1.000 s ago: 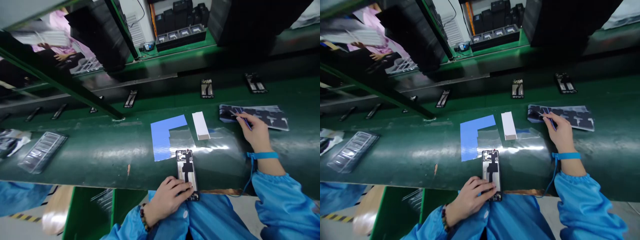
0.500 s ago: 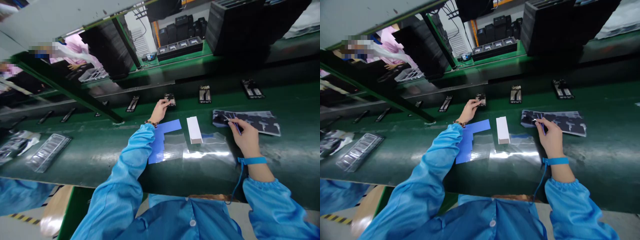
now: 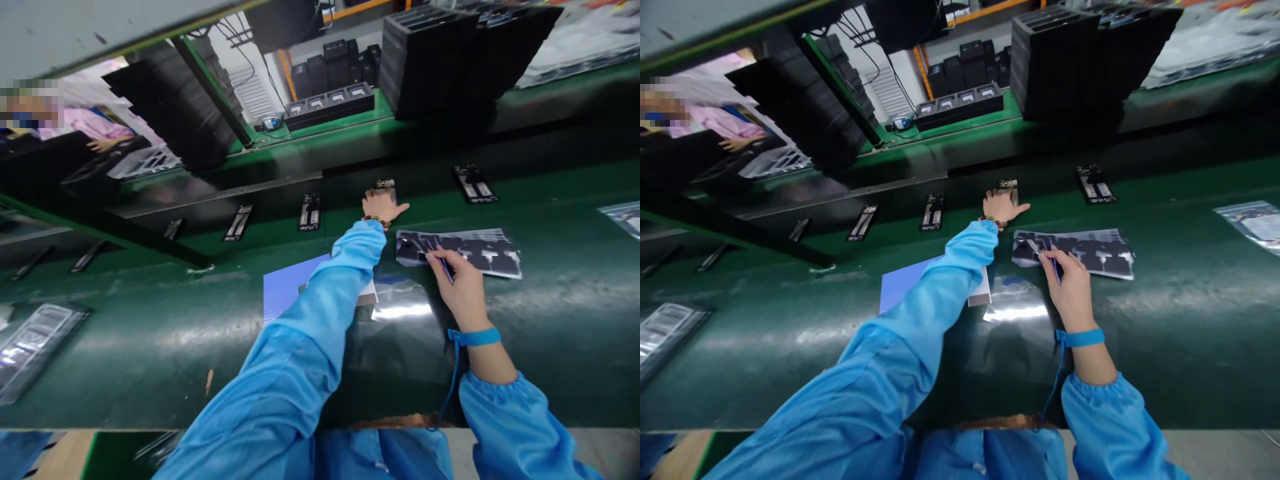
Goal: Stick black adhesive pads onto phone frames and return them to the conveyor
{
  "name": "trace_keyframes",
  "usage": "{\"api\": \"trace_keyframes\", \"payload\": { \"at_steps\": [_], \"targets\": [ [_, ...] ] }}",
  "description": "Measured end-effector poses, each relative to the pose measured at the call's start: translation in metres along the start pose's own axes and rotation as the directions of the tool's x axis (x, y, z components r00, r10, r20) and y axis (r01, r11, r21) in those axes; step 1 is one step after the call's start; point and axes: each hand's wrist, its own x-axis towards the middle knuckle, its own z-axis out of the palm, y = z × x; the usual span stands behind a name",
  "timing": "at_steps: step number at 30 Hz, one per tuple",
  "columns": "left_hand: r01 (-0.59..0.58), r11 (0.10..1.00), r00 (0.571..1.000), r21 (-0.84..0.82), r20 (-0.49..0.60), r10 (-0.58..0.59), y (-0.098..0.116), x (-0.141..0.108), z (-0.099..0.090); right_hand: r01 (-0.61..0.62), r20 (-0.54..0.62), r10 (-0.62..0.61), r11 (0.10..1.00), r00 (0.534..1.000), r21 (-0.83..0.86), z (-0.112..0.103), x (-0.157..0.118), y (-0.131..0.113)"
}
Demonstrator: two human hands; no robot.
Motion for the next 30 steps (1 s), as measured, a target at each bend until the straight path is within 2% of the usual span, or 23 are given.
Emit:
{"api": "trace_keyframes", "payload": {
  "at_steps": [2,4,7,9,11,13,16,17,19,21,22,24,26,28,30],
  "targets": [
    [0.055,0.998,0.998,-0.037,-0.017,-0.055,0.014,0.008,0.004,0.005,0.003,-0.005,1.000,1.000,0.007,-0.003,-0.002,0.002],
    [0.076,0.995,0.997,-0.072,0.001,-0.076,0.013,0.012,-0.005,0.019,0.013,-0.019,1.000,1.000,0.003,-0.004,-0.003,0.005],
    [0.105,0.982,0.994,-0.156,0.046,-0.099,-0.011,0.007,-0.039,0.034,0.023,-0.034,0.999,0.999,-0.014,-0.001,-0.002,0.012],
    [0.118,0.960,0.992,-0.254,0.065,-0.105,-0.034,-0.009,-0.071,0.029,0.019,-0.028,0.999,0.999,-0.030,0.000,0.001,0.011],
    [0.123,0.914,0.992,-0.386,0.085,-0.097,-0.061,-0.040,-0.104,0.017,0.000,-0.017,0.999,1.000,-0.039,-0.005,0.003,0.003],
    [0.138,0.843,0.988,-0.520,0.129,-0.082,-0.088,-0.083,-0.132,0.035,-0.076,-0.036,0.999,0.996,-0.022,-0.017,0.000,-0.014],
    [0.183,0.730,0.977,-0.658,0.202,-0.063,-0.126,-0.159,-0.156,0.164,-0.201,-0.167,0.986,0.965,-0.032,-0.048,-0.025,-0.050],
    [0.215,0.667,0.970,-0.714,0.235,-0.062,-0.136,-0.184,-0.159,0.214,-0.206,-0.222,0.975,0.953,-0.060,-0.057,-0.039,-0.060],
    [0.296,0.460,0.952,-0.837,0.296,-0.074,-0.149,-0.227,-0.155,0.265,-0.112,-0.280,0.955,0.954,-0.130,-0.071,-0.074,-0.072],
    [0.323,0.303,0.946,-0.896,0.311,-0.089,-0.155,-0.259,-0.143,0.319,0.055,-0.315,0.940,0.948,-0.121,-0.073,-0.111,-0.069],
    [0.321,0.276,0.947,-0.906,0.307,-0.096,-0.156,-0.270,-0.136,0.343,0.148,-0.328,0.935,0.933,-0.091,-0.070,-0.127,-0.063],
    [0.322,0.289,0.947,-0.902,0.305,-0.101,-0.158,-0.285,-0.123,0.361,0.226,-0.336,0.929,0.914,-0.078,-0.062,-0.151,-0.048],
    [0.323,0.372,0.945,-0.870,0.317,-0.080,-0.160,-0.293,-0.113,0.358,0.258,-0.325,0.929,0.910,-0.094,-0.056,-0.164,-0.038],
    [0.262,0.487,0.958,-0.833,0.286,-0.026,-0.164,-0.297,-0.106,0.336,0.244,-0.303,0.936,0.921,-0.104,-0.055,-0.165,-0.038],
    [0.149,0.589,0.975,-0.794,0.219,0.048,-0.168,-0.300,-0.101,0.279,0.161,-0.261,0.954,0.952,-0.106,-0.056,-0.156,-0.050]
  ]
}}
